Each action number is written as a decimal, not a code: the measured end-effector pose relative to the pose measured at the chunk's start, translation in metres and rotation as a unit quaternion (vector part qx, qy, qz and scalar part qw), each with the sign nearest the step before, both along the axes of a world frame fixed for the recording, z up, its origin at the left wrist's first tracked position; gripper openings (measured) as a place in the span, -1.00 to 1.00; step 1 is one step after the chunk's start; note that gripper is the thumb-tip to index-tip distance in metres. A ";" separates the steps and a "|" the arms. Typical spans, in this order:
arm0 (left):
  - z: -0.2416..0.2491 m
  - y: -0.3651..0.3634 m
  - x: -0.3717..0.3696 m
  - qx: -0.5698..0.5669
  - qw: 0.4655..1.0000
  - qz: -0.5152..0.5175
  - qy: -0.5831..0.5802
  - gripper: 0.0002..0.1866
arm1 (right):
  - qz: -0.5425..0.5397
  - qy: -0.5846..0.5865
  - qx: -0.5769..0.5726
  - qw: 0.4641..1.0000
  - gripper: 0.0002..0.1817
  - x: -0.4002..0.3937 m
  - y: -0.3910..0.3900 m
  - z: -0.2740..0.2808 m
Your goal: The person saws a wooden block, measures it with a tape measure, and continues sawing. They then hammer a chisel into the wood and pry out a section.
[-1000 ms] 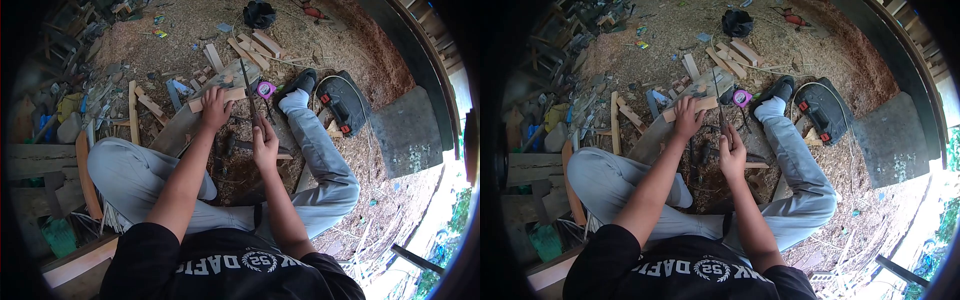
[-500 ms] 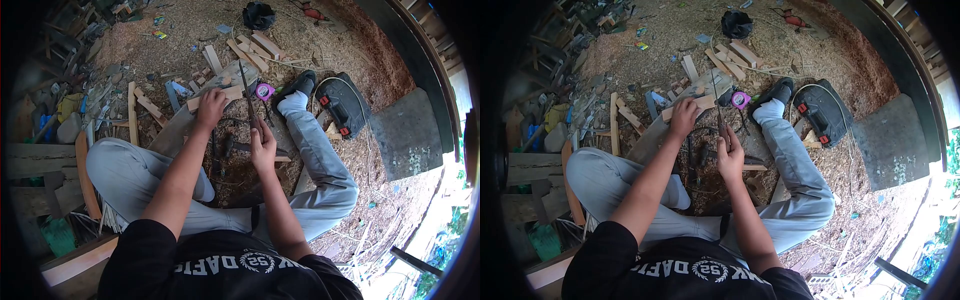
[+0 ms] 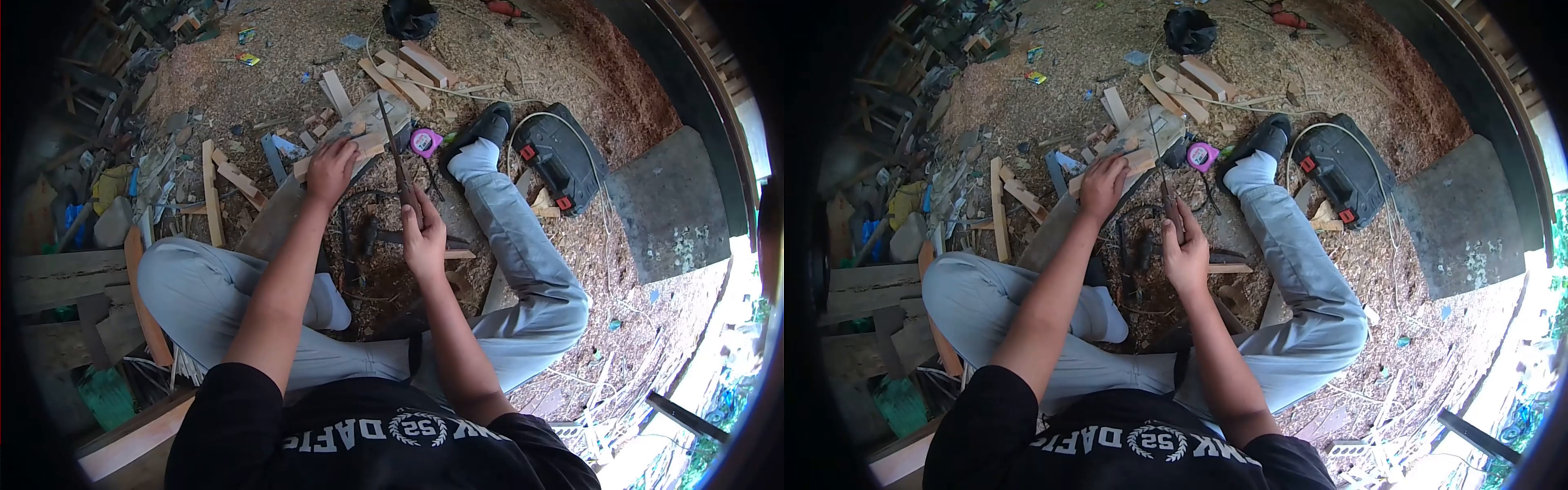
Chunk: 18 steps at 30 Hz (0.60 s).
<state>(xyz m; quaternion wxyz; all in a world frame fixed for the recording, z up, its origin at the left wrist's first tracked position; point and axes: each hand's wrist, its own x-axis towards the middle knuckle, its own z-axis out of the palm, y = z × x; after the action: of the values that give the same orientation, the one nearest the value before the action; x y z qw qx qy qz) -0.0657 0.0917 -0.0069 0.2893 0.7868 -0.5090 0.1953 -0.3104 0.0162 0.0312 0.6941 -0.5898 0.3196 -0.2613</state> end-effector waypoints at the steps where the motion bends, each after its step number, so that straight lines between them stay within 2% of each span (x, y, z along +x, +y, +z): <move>1: 0.002 0.000 0.003 0.002 1.000 0.000 0.000 -0.85 | 0.001 -0.007 -0.010 1.000 -0.41 0.000 0.000 0.000; 3: 0.005 0.000 0.008 0.042 0.997 0.006 0.058 -0.86 | 0.001 -0.015 -0.020 1.000 -0.41 -0.001 0.001 0.003; 7: 0.009 -0.004 0.015 0.078 0.993 0.025 0.086 -0.84 | -0.001 -0.014 -0.025 1.000 -0.41 -0.002 -0.001 0.007; 9: 0.011 -0.006 0.017 0.149 0.979 0.067 0.119 -0.78 | 0.002 -0.004 -0.026 1.000 -0.41 -0.002 -0.001 0.006; 10: 0.014 -0.009 0.017 0.149 0.979 0.066 0.118 -0.78 | 0.006 -0.001 -0.017 1.000 -0.40 -0.002 -0.002 0.005; 12: 0.015 -0.011 0.018 0.148 0.961 0.110 0.208 -0.73 | 0.011 0.005 -0.006 1.000 -0.40 -0.002 -0.002 0.002; 14: 0.012 -0.014 0.020 0.128 0.969 0.102 0.185 -0.70 | 0.008 -0.037 -0.049 0.998 -0.40 0.001 -0.001 -0.002; 16: 0.003 -0.020 0.029 0.104 0.977 0.094 0.159 -0.68 | 0.039 -0.029 -0.038 0.998 -0.39 0.000 -0.001 0.003; 18: -0.003 -0.028 0.036 0.053 0.972 0.173 0.149 -0.60 | 0.069 -0.023 -0.028 0.997 -0.38 0.001 -0.001 0.003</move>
<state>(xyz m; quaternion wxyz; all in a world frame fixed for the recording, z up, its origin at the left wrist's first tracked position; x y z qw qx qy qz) -0.0294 0.0638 -0.0099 0.2816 0.8974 -0.3260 0.0952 -0.3092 0.0155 0.0340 0.7007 -0.6237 0.2546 -0.2349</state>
